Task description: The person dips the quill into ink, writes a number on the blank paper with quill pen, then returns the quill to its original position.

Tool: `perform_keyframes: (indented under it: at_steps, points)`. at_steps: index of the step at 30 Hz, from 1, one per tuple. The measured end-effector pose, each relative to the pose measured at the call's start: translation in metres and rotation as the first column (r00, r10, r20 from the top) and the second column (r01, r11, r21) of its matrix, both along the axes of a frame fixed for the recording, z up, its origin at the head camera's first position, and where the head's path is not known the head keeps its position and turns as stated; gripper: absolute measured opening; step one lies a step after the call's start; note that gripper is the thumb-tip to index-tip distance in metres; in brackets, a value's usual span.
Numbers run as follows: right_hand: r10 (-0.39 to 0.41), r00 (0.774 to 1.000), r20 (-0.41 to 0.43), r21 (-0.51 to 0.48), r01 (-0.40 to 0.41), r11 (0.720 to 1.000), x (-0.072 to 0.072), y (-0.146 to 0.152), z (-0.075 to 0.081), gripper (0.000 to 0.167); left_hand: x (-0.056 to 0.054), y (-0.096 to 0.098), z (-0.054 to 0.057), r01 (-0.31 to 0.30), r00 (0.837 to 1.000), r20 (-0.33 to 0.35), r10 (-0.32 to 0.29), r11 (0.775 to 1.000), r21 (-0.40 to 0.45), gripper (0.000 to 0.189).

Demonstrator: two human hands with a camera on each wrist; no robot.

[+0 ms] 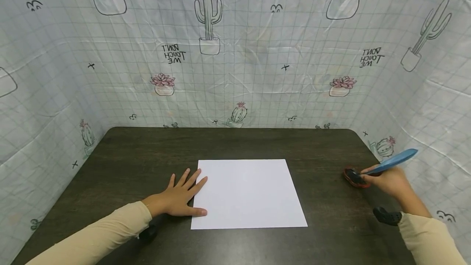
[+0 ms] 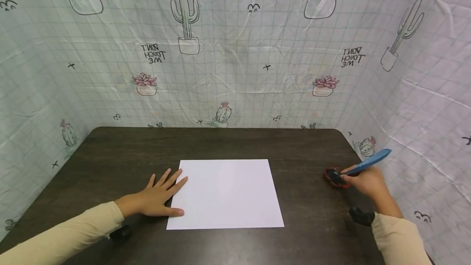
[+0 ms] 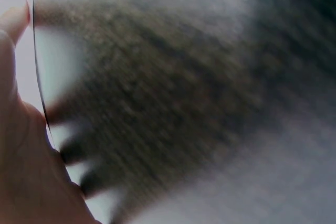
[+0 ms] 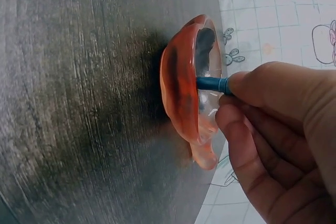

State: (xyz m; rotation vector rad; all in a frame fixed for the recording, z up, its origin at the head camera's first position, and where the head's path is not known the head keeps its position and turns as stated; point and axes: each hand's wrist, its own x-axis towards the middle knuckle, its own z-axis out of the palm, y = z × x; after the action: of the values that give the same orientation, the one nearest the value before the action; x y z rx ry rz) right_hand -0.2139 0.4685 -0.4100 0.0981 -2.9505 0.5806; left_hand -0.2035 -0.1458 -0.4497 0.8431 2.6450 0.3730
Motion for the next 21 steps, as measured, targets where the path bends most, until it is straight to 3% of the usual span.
perform_keyframes:
  at_steps: [10,21]
  points:
    - [-0.014,1.0,0.022,-0.004,0.014,1.0,0.0034,0.0009,0.0005,0.02,-0.0002,-0.0008,0.0,-0.005,1.0,-0.003,0.005,1.0,-0.002,0.098]
    - [-0.028,1.0,-0.009,-0.012,0.027,1.0,0.0073,0.0022,-0.0049,0.022,0.0,-0.0006,0.0002,-0.012,1.0,0.004,0.012,1.0,-0.005,0.098]
